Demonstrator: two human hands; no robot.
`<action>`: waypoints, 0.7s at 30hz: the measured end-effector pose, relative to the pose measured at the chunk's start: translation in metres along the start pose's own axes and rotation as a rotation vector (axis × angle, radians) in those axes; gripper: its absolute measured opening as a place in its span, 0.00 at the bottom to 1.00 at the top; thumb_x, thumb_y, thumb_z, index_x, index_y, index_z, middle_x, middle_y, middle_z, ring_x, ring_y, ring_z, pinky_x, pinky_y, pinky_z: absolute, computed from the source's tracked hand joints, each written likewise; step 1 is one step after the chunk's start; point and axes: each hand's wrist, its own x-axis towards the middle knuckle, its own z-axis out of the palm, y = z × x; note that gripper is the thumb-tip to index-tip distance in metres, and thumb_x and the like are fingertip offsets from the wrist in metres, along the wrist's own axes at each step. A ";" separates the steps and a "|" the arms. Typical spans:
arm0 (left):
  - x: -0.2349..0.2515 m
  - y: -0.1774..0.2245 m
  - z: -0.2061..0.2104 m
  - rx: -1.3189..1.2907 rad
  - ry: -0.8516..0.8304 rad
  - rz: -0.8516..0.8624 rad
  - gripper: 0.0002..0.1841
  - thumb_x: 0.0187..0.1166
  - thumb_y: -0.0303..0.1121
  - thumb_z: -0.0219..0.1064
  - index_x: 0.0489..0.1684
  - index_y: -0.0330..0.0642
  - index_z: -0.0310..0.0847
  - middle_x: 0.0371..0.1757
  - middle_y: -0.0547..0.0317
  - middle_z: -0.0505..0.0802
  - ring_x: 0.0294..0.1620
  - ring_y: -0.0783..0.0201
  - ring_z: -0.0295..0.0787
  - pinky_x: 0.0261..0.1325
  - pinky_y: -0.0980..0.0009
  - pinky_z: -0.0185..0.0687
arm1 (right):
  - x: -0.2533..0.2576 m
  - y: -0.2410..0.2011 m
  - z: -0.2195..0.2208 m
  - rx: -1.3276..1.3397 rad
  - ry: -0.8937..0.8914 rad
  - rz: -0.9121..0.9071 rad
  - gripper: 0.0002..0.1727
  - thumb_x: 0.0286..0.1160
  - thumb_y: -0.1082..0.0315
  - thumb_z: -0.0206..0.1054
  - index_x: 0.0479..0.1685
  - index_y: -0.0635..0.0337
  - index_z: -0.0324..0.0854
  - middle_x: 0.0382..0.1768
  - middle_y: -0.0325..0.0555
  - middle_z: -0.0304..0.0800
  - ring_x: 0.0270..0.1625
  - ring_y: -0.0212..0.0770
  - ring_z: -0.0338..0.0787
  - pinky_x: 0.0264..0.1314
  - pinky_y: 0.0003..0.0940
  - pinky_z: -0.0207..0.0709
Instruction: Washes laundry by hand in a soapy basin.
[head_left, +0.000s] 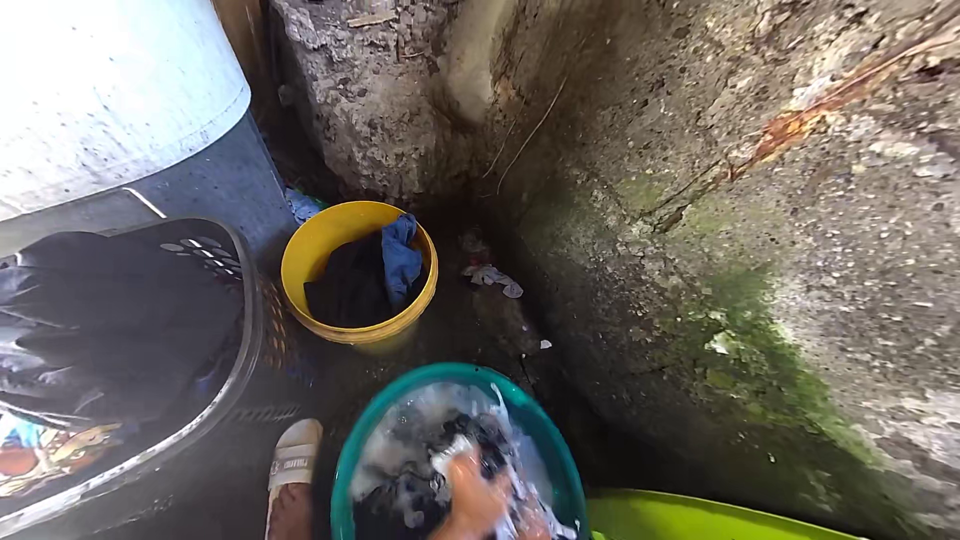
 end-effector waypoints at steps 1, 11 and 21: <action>0.025 -0.011 -0.002 0.035 -0.019 -0.238 0.24 0.68 0.35 0.75 0.52 0.18 0.85 0.47 0.27 0.92 0.55 0.38 0.91 0.65 0.45 0.82 | 0.010 -0.002 0.010 -0.204 -0.003 -0.012 0.20 0.96 0.63 0.39 0.66 0.63 0.73 0.45 0.44 0.87 0.45 0.31 0.86 0.50 0.29 0.83; -0.003 -0.020 0.006 0.094 -0.012 0.195 0.20 0.57 0.44 0.72 0.23 0.29 0.88 0.21 0.46 0.91 0.25 0.49 0.93 0.30 0.48 0.86 | 0.059 0.005 0.034 -0.278 -0.008 -0.109 0.15 0.89 0.69 0.58 0.51 0.78 0.79 0.39 0.51 0.88 0.38 0.28 0.84 0.48 0.25 0.80; 0.085 -0.100 -0.076 0.724 -0.109 -0.315 0.26 0.74 0.41 0.75 0.68 0.36 0.82 0.72 0.39 0.86 0.71 0.41 0.85 0.70 0.46 0.82 | 0.118 -0.020 -0.028 -0.989 0.142 -0.063 0.32 0.93 0.52 0.53 0.69 0.81 0.73 0.63 0.78 0.82 0.66 0.67 0.86 0.68 0.62 0.79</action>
